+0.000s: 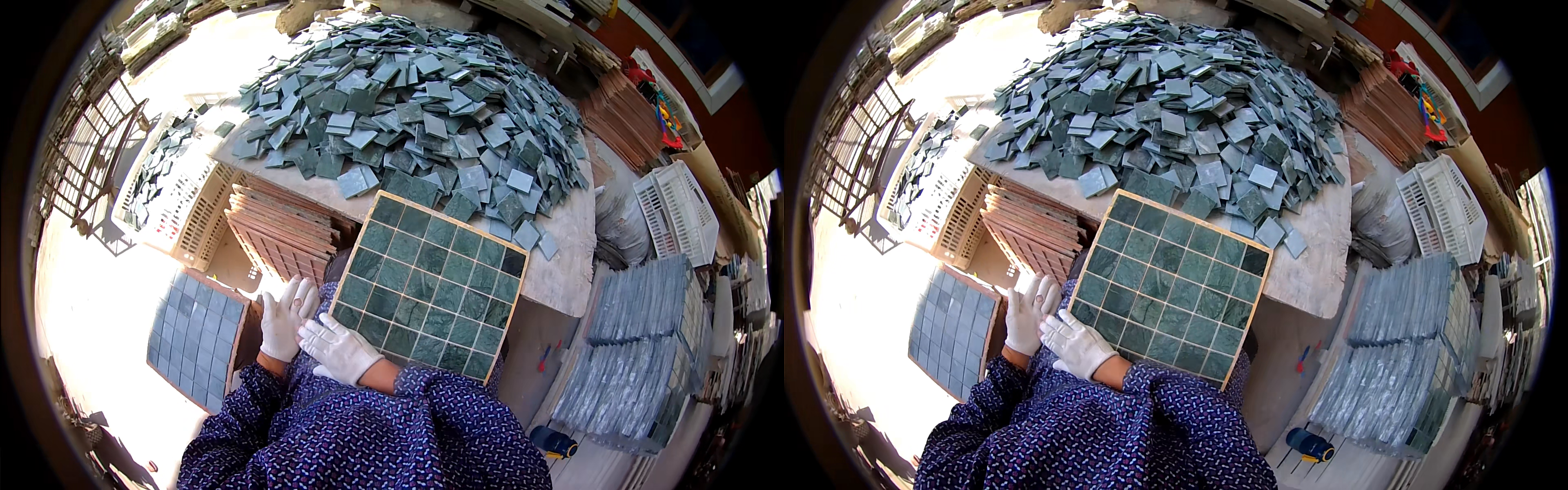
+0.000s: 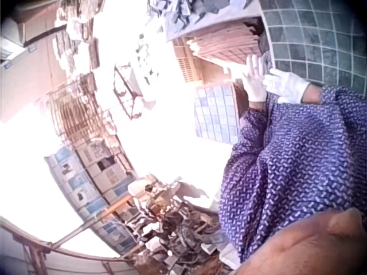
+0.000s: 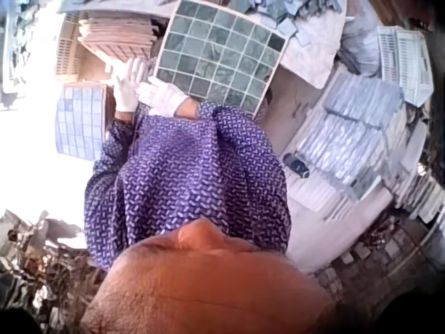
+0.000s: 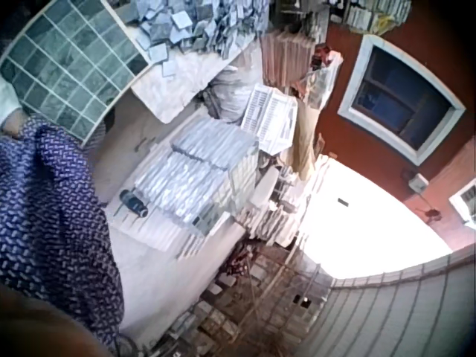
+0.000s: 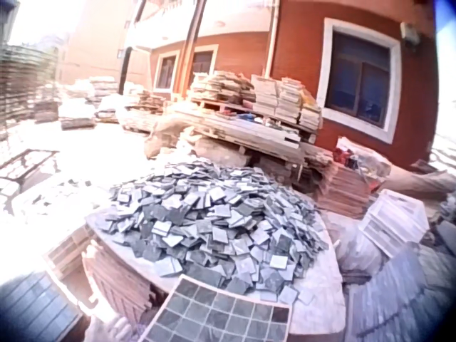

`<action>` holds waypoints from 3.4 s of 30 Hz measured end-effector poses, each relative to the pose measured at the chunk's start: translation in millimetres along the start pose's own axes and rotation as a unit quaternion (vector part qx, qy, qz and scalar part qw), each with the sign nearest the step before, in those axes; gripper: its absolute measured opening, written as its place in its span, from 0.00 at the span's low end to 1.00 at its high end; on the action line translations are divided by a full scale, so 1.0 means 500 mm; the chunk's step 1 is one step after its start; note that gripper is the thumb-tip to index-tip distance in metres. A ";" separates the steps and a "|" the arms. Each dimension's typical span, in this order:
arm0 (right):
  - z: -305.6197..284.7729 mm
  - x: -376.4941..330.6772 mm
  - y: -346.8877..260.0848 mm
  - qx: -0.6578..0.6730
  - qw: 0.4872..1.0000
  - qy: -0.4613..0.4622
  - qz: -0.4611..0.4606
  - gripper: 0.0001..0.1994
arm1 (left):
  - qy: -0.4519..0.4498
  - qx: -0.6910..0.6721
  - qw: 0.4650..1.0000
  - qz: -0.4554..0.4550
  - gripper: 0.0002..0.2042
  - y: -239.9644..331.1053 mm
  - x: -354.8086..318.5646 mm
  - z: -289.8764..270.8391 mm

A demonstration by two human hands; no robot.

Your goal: The person places small square tiles into a grid frame, filling empty slots one by one. The person then flips the completed frame and sets it aside before repeating the process with a new frame.

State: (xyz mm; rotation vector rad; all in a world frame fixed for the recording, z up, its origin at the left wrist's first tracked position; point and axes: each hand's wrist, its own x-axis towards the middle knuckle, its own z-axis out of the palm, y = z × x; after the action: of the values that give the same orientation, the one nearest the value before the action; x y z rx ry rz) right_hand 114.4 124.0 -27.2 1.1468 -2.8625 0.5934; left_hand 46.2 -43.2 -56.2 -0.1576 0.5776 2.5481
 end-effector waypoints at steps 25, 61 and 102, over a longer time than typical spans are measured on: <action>-0.091 -0.446 -0.022 -0.097 0.907 0.054 0.407 0.42 | -0.372 0.871 0.273 0.170 0.34 -0.108 0.003 0.185; -0.184 -0.277 0.269 -0.198 0.851 0.098 0.477 0.41 | 0.220 0.794 0.513 0.241 0.27 0.072 0.230 -0.195; -0.098 0.007 0.050 0.083 0.993 -0.061 -0.052 0.28 | -0.019 0.963 0.118 0.240 0.03 0.178 0.238 -0.113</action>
State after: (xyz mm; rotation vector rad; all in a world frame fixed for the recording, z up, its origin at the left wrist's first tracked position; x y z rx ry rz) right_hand 88.4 154.8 10.3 1.3930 -2.8754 0.7946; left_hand -101.6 -81.7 -100.2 1.0728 3.2380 -0.1084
